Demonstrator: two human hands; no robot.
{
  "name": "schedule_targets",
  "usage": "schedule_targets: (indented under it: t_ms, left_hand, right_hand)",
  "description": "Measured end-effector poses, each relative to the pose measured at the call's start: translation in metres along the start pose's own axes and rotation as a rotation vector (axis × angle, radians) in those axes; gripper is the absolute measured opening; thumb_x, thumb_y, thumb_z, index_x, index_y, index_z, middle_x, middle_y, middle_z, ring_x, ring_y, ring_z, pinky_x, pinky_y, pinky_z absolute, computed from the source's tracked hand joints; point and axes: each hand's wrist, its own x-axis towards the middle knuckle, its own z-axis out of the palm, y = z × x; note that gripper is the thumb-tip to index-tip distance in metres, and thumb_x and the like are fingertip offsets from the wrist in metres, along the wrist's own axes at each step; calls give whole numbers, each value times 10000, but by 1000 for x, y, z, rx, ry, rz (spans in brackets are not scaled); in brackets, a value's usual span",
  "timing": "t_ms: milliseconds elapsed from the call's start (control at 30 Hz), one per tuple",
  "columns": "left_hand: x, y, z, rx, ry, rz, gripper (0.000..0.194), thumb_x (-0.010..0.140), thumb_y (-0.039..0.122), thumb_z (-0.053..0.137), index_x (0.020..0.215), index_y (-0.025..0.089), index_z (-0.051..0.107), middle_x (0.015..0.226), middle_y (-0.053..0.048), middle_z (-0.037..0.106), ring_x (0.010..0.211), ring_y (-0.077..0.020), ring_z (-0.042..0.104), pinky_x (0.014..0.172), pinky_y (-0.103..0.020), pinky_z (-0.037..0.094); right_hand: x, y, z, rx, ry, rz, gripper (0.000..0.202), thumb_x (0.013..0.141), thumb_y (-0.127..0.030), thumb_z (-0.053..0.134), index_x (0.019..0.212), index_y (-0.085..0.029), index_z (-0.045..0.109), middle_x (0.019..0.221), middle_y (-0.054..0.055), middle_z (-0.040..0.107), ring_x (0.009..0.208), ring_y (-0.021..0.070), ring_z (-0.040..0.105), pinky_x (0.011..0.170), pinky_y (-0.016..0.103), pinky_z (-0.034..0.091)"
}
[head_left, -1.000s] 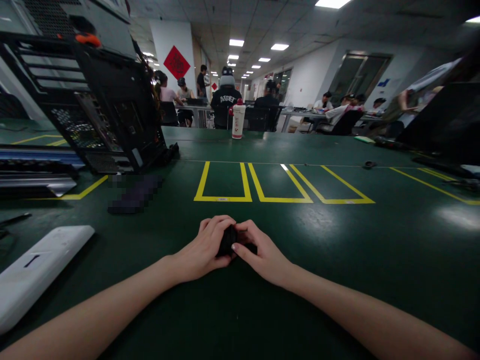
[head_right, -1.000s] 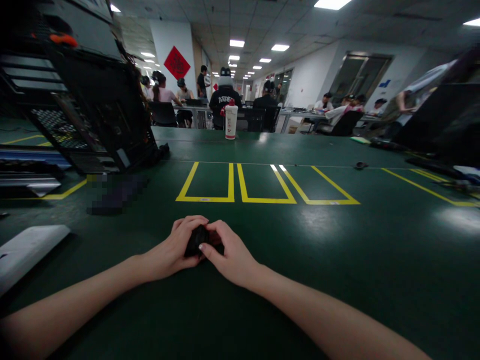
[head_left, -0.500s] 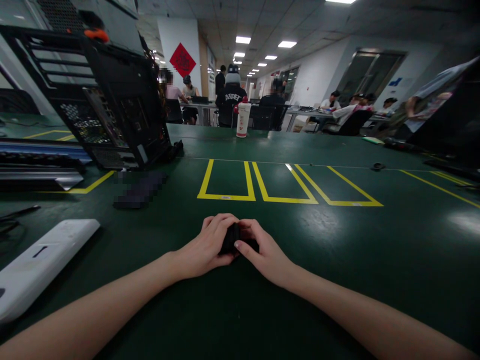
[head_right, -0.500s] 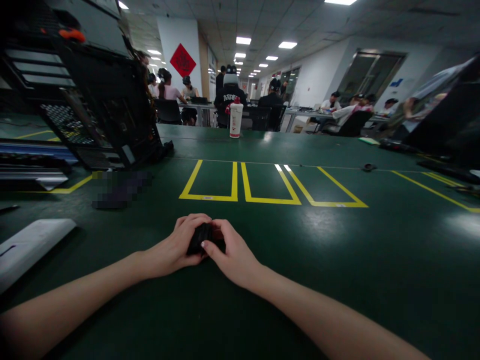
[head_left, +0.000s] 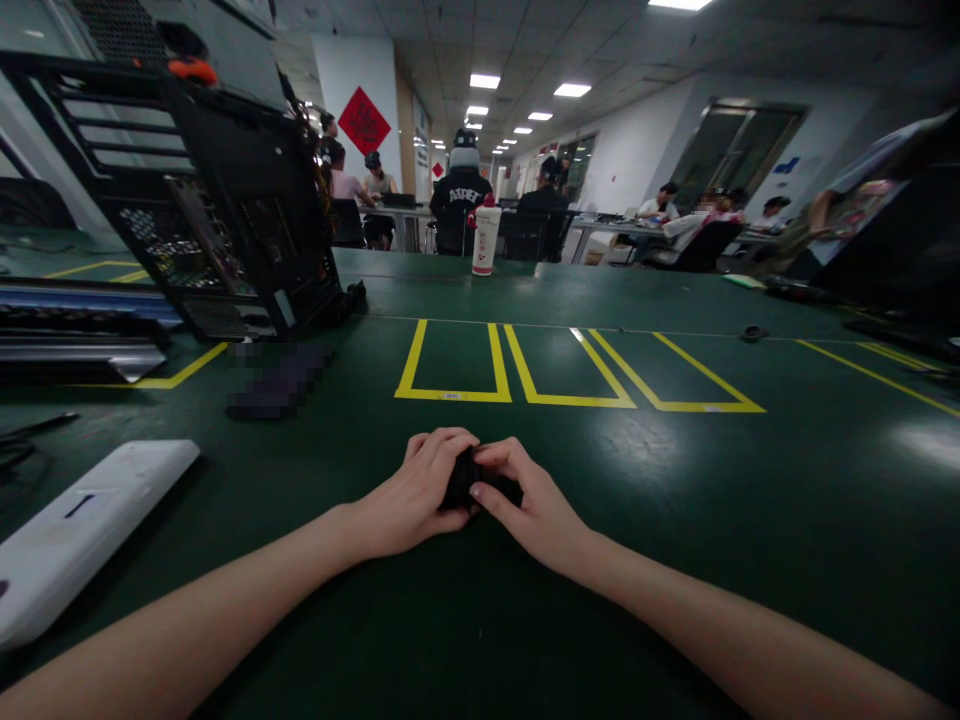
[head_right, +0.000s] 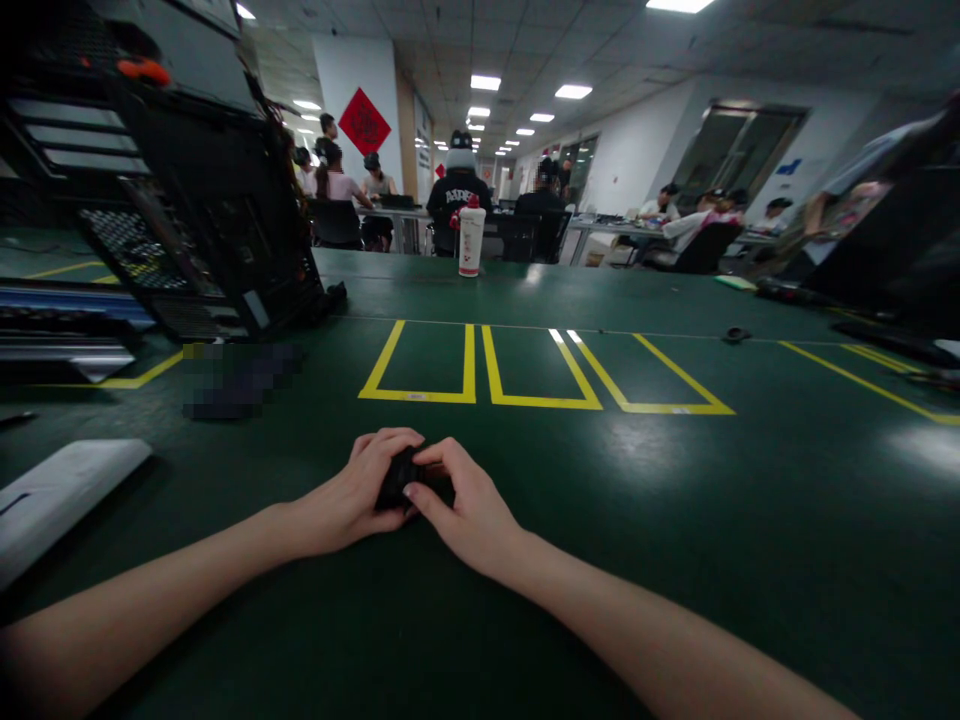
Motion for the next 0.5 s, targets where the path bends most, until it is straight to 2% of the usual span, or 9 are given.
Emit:
schedule_targets:
  t_ms: [167, 300, 500]
  left_hand:
    - [-1, -1, 1, 1, -10, -19, 576, 775, 184, 581, 1231, 174, 230, 1224, -122, 372, 1154, -244, 357, 971, -412, 293]
    - [-1, -2, 1, -12, 14, -8, 571, 768, 176, 583, 1224, 194, 241, 1220, -110, 376, 1154, -246, 358, 966, -419, 300]
    - [-2, -5, 4, -11, 26, 4, 590, 768, 180, 583, 1236, 210, 226, 1236, -108, 366, 1157, -244, 358, 971, -424, 287]
  right_hand:
    - [0, -2, 0, 27, -36, 44, 278, 840, -227, 486, 1103, -214, 396, 1070, 52, 502, 962, 171, 531, 824, 367, 487]
    - [0, -5, -2, 30, -70, 47, 232, 845, -231, 477, 1069, -207, 419, 1038, 52, 511, 937, 173, 540, 805, 365, 495]
    - [-1, -2, -1, 28, -29, -11, 205, 823, -197, 507, 1019, -219, 450, 1007, 31, 506, 935, 165, 535, 843, 372, 477]
